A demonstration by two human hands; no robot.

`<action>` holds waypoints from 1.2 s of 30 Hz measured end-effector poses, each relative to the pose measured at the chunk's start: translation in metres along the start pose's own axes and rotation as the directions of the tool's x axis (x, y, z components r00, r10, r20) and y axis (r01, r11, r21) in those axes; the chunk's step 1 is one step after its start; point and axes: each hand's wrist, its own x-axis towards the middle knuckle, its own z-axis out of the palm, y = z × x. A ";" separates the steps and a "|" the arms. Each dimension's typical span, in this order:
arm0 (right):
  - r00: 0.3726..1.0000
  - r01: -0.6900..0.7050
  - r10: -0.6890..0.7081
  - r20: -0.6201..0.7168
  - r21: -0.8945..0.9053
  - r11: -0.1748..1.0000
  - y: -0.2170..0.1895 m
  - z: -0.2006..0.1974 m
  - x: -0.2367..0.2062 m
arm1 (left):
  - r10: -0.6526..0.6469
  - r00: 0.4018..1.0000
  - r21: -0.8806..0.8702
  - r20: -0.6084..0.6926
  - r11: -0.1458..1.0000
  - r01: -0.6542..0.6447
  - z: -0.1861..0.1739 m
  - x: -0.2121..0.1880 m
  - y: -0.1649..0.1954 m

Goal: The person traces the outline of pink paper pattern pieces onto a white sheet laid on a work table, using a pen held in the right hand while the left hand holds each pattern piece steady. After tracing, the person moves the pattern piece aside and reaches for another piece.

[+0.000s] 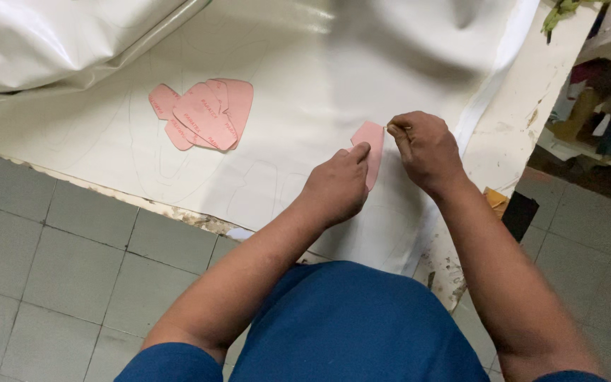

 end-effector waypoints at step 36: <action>0.993 0.112 -0.114 0.014 0.108 0.988 -0.049 0.014 -0.067 | -0.132 0.975 -0.302 0.177 0.936 0.181 -0.006 0.015 -0.021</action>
